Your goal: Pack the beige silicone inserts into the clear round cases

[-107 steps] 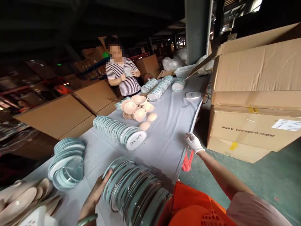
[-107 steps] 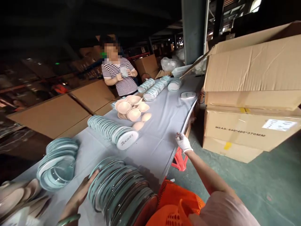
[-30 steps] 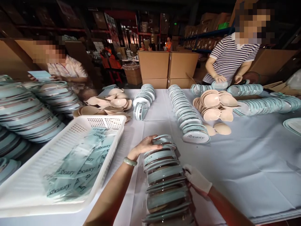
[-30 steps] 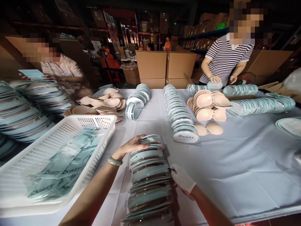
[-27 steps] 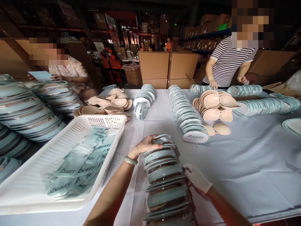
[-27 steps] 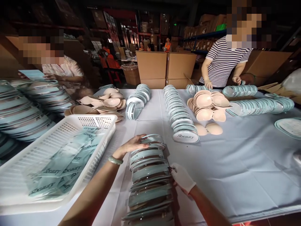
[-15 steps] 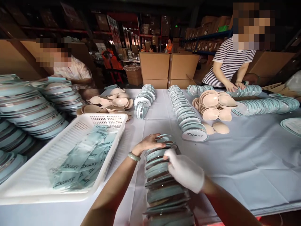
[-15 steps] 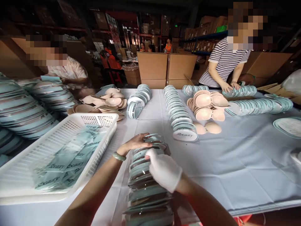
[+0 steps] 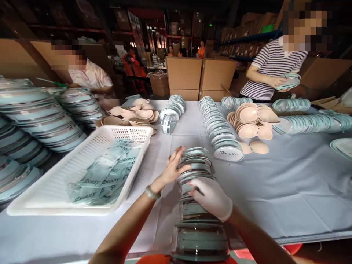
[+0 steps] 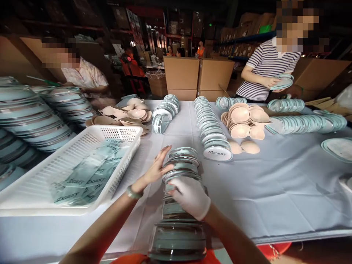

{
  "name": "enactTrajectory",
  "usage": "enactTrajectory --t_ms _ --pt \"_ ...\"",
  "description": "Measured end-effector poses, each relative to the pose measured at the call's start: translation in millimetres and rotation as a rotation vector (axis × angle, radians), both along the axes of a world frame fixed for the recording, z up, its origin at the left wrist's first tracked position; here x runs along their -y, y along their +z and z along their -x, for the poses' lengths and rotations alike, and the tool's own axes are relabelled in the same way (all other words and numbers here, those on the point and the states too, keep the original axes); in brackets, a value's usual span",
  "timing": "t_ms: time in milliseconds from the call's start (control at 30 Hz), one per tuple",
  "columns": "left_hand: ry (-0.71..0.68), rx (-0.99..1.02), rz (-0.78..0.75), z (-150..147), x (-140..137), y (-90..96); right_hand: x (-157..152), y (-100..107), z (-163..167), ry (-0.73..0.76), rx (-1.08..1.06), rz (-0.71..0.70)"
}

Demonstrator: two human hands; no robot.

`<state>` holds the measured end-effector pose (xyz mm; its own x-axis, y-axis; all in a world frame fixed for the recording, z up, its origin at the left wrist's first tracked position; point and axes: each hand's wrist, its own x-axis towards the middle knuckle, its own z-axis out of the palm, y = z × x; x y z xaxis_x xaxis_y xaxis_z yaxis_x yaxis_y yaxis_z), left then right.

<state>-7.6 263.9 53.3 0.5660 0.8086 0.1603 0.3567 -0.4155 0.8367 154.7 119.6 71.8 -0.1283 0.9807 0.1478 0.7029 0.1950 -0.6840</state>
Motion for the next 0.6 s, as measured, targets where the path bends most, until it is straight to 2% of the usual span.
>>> enactTrajectory --t_ms 33,100,133,167,200,267,333,433,467,533,600 --pt "0.052 0.061 -0.059 11 17 -7.4 16 -7 -24 -0.146 -0.144 -0.012" --pt "0.090 0.162 -0.121 30 54 -25.7 50 -25 -61 -0.532 -0.510 0.001" --pt "0.076 0.191 -0.107 35 74 -35.5 66 -34 -72 -0.690 -0.668 0.047" --pt "0.053 0.204 -0.061 38 92 -45.2 80 -44 -77 -0.774 -0.768 0.124" --pt "0.038 0.214 0.000 39 110 -54.7 91 -52 -76 -0.786 -0.821 0.211" --pt "0.065 0.252 0.112 36 139 -73.0 106 -66 -64 -0.669 -0.833 0.347" --pt "0.131 0.289 0.194 34 159 -89.5 112 -76 -49 -0.581 -0.840 0.372" --pt "0.186 0.288 0.255 41 167 -99.9 112 -84 -38 -0.591 -0.919 0.401" --pt "0.180 0.260 0.277 46 162 -96.6 111 -85 -39 -0.599 -0.930 0.421" --pt "0.109 0.161 0.325 52 146 -78.3 105 -86 -46 -0.571 -0.915 0.453" --pt "-0.066 0.032 0.369 52 124 -49.8 98 -87 -53 -0.496 -0.885 0.464"
